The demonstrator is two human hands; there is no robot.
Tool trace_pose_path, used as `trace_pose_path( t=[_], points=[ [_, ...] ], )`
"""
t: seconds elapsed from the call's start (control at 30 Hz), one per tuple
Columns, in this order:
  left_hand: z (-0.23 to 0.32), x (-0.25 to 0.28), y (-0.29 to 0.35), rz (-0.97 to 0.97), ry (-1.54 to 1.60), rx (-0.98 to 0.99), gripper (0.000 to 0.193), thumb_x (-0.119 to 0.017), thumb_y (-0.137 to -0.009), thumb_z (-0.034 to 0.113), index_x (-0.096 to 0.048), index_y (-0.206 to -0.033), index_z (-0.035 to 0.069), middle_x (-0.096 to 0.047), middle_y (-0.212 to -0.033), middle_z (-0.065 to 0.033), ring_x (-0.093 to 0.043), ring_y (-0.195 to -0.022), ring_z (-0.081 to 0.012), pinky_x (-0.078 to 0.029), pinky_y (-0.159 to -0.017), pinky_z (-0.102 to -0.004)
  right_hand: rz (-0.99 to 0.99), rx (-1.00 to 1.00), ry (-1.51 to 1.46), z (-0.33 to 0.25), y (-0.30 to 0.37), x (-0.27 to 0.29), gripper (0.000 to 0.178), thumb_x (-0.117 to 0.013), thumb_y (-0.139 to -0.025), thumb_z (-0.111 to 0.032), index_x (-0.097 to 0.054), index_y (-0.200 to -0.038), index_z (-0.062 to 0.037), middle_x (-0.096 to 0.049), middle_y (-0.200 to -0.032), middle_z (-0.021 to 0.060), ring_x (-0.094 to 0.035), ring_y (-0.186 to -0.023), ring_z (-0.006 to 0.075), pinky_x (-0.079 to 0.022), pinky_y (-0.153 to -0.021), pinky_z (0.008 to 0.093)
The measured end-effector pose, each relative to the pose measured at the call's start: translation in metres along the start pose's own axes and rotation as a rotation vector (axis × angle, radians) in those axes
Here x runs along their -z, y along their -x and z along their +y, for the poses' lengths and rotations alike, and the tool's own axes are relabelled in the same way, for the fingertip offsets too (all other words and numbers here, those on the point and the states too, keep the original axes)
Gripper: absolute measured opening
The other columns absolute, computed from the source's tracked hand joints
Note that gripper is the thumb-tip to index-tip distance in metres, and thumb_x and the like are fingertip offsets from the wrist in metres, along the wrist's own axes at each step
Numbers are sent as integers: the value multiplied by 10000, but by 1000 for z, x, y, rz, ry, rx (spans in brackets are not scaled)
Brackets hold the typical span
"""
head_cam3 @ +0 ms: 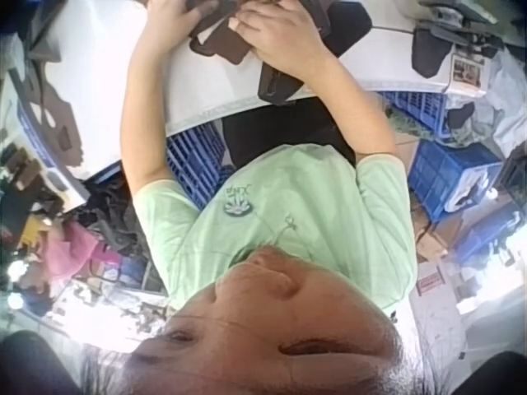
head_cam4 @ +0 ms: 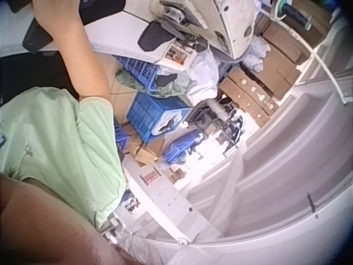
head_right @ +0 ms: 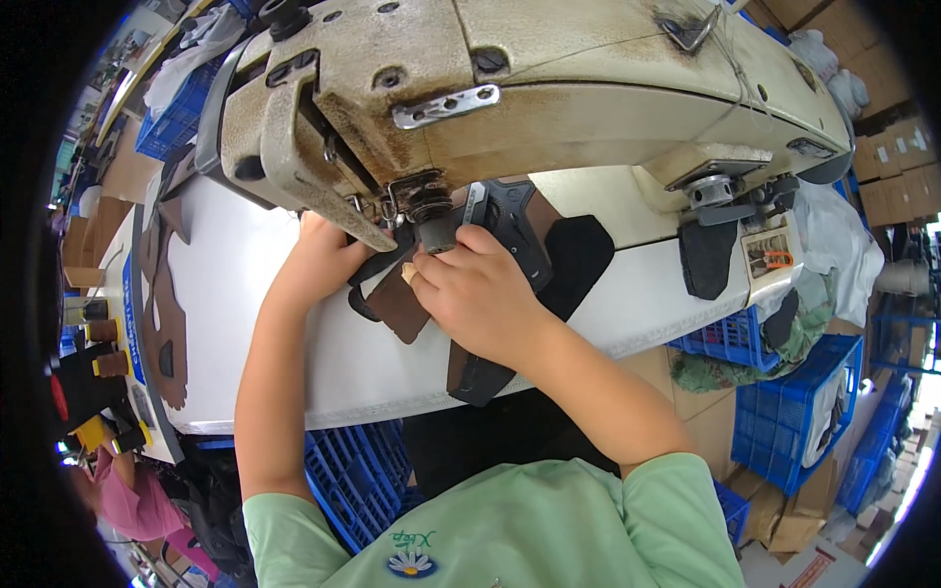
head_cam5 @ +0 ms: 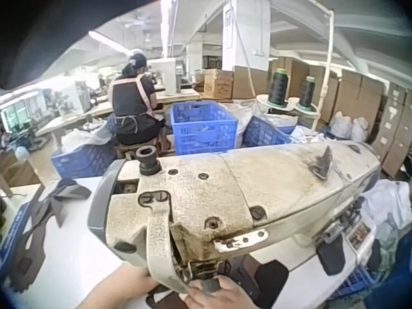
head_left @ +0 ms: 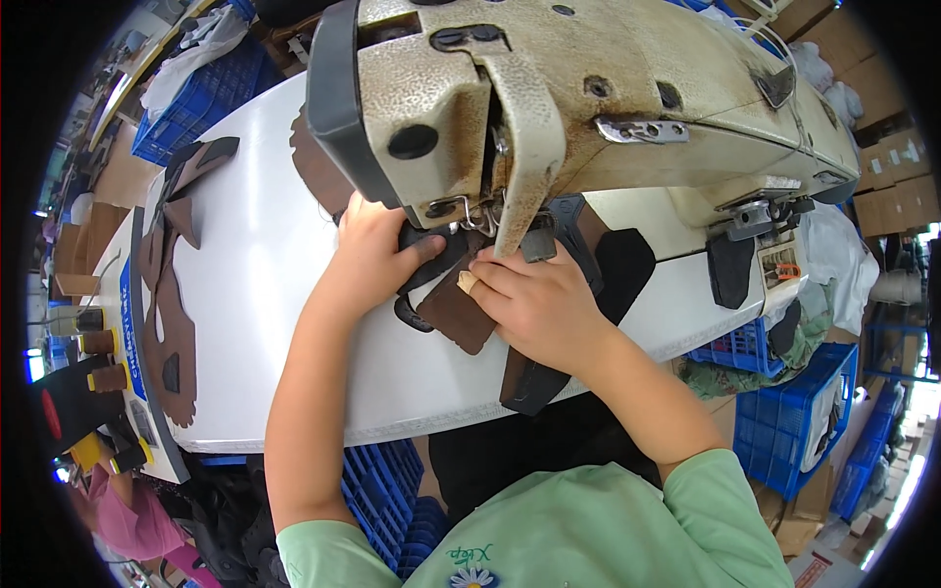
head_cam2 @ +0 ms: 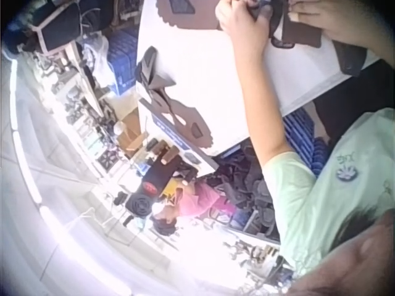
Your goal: Stitching pieces of shoe upper material together using an industrial sewing machine.
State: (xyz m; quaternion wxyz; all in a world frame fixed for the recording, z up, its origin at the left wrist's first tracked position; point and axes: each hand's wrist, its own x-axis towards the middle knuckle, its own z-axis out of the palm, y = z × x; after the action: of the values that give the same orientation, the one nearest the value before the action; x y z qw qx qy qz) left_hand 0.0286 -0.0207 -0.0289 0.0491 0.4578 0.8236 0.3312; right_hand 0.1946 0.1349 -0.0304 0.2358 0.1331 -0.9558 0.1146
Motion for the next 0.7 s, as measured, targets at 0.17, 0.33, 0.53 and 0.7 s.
trace_pose_path(
  t=[0.17,0.33,0.53,0.7],
  points=[
    [-3,-2,2,-59,2,76,384,-776,-723,195,-670,-1080,99,-578,-1179,-132,-480,-1122,-377,-407,-957,-468,-38,-72,57,-11,-1,6,269,-634,-769,-144,-706,-1023,-87,-681,-1025,1,-581,-902,155,-379,-851,377],
    [1,-2,1,27,-58,-31,311,-745,-745,95,-663,-1032,6,-663,-1034,-170,-599,-998,-376,-457,-893,-422,-66,-148,2,-14,-1,12,337,-686,-725,-157,-697,-1057,-98,-672,-1078,-7,-550,-997,177,-351,-846,434],
    [-5,-1,0,-29,30,20,380,-778,-717,184,-677,-1072,92,-595,-1141,-139,-494,-1103,-384,-417,-957,-469,-49,-221,24,-24,2,6,360,-706,-712,-161,-697,-1068,-107,-669,-1121,-3,-508,-1092,204,-324,-861,468],
    [-7,1,-4,-64,67,63,366,-780,-712,179,-688,-1052,81,-600,-1129,-145,-498,-1102,-386,-423,-955,-465,-39,-247,36,-28,1,3,324,-689,-748,-175,-699,-1064,-105,-670,-1132,6,-505,-1092,221,-316,-874,480]
  ],
)
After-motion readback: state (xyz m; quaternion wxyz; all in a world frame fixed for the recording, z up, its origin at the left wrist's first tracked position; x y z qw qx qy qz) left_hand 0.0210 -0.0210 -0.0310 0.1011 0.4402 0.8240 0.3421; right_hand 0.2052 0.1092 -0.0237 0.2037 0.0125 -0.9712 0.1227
